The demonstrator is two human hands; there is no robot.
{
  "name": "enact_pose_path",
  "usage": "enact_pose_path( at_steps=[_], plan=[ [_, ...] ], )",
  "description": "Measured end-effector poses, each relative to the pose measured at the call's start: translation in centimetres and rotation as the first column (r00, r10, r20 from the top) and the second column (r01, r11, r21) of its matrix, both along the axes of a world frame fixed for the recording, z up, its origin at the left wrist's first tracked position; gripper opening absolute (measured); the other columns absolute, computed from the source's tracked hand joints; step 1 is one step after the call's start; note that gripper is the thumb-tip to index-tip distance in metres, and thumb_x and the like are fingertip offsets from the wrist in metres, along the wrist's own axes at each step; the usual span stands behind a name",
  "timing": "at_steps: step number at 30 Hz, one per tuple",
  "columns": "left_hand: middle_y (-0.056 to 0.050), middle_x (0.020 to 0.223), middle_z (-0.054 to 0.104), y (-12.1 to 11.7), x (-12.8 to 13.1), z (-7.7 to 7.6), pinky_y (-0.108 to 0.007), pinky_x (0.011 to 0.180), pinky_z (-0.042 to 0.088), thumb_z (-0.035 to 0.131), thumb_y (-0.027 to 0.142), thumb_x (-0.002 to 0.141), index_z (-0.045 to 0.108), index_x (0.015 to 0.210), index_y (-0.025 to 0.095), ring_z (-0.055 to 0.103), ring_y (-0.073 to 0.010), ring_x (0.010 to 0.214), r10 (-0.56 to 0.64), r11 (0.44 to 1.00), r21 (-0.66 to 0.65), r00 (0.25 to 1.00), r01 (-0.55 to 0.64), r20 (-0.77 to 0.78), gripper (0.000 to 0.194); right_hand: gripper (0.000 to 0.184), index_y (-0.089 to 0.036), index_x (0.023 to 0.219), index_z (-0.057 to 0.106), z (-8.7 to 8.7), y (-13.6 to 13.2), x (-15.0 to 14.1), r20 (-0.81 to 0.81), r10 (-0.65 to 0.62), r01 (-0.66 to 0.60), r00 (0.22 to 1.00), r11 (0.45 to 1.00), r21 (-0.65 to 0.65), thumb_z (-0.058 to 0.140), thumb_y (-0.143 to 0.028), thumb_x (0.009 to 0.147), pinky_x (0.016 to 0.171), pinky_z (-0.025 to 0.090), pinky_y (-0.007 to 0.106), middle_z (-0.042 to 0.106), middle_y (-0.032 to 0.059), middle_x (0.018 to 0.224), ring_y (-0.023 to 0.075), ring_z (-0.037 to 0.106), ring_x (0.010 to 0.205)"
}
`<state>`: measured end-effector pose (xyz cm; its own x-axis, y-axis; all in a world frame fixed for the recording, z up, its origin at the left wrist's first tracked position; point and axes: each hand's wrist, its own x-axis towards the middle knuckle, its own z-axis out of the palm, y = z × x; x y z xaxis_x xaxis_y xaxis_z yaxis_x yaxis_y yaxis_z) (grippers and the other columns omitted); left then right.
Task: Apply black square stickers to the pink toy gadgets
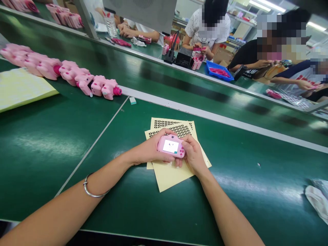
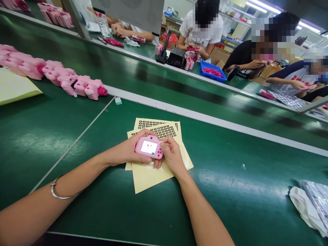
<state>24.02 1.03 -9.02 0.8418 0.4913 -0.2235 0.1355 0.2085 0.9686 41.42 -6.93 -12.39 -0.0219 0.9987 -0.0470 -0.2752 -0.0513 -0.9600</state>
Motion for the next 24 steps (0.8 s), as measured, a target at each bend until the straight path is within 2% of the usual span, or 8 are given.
enact_pose_path(
  at_steps=[8,11,13,16,19,22,24],
  plan=[
    [-0.007,0.111,0.06,-0.1,0.1,0.0,-0.034,0.074,0.057,0.082,0.025,0.063,0.042,0.124,0.027,0.065,-0.021,0.095,0.036,0.999,0.02,0.999,-0.036,0.014,0.072,0.027,-0.022,0.091,0.039,0.2,0.1,-0.2,0.017,-0.019,0.019,1.0,1.0,-0.023,0.049,-0.046,0.089,0.034,0.039,0.021,0.056,-0.0058,0.048,0.0142,0.052,0.035],
    [-0.007,0.113,0.06,0.0,0.2,0.1,-0.027,0.07,0.057,0.086,0.022,0.056,0.049,0.119,0.025,0.063,-0.0195,0.096,0.18,0.982,0.058,0.982,-0.183,0.05,0.073,0.031,-0.021,0.097,0.044,0.6,0.3,-0.2,0.032,-0.068,0.07,0.997,0.996,-0.06,0.051,-0.049,0.087,0.037,0.043,0.022,0.058,-0.0047,0.053,0.0139,0.056,0.039],
    [-0.008,0.114,0.06,0.2,0.3,0.1,-0.024,0.064,0.056,0.086,0.022,0.056,0.049,0.119,0.025,0.063,-0.0186,0.093,0.306,0.951,0.029,0.948,-0.309,0.089,0.073,0.038,-0.021,0.107,0.046,0.7,0.4,0.1,0.054,-0.142,0.145,0.988,0.987,-0.065,0.052,-0.052,0.086,0.039,0.045,0.022,0.063,-0.0024,0.067,0.0126,0.059,0.043],
    [-0.009,0.114,0.059,0.4,0.4,0.0,-0.022,0.055,0.056,0.084,0.022,0.059,0.044,0.12,0.025,0.062,-0.0173,0.086,0.443,0.897,-0.046,0.889,-0.441,0.12,0.073,0.041,-0.022,0.111,0.05,0.6,0.4,0.8,0.139,-0.279,0.286,0.95,0.958,-0.027,0.058,-0.051,0.084,0.037,0.038,0.019,0.061,-0.0011,0.083,0.0068,0.054,0.042],
    [-0.009,0.115,0.058,0.4,0.5,-0.1,-0.023,0.057,0.058,0.084,0.018,0.059,0.044,0.119,0.024,0.062,-0.0185,0.091,0.464,0.886,-0.042,0.876,-0.463,0.129,0.072,0.028,-0.018,0.094,0.061,0.3,0.2,1.4,0.406,-0.289,0.29,0.867,0.955,0.061,0.064,-0.044,0.081,0.04,0.034,0.018,0.058,-0.0012,0.075,0.004,0.047,0.044],
    [-0.01,0.118,0.058,0.3,0.6,-0.1,-0.022,0.057,0.058,0.082,0.016,0.061,0.045,0.118,0.024,0.062,-0.0203,0.096,0.437,0.899,-0.037,0.889,-0.436,0.137,0.068,0.015,-0.018,0.082,0.068,0.1,0.0,1.2,0.701,-0.226,0.128,0.676,0.973,0.191,0.063,-0.032,0.082,0.053,0.04,0.021,0.061,0.0017,0.076,0.0079,0.051,0.059],
    [-0.011,0.119,0.058,0.3,0.6,0.0,-0.022,0.057,0.057,0.081,0.015,0.061,0.045,0.118,0.023,0.063,-0.0201,0.094,0.438,0.899,-0.043,0.89,-0.436,0.127,0.068,0.011,-0.019,0.083,0.069,0.0,-0.1,0.8,0.788,-0.225,0.081,0.573,0.972,0.219,0.062,-0.026,0.082,0.059,0.042,0.022,0.062,0.0021,0.08,0.0095,0.053,0.065]
  ],
)
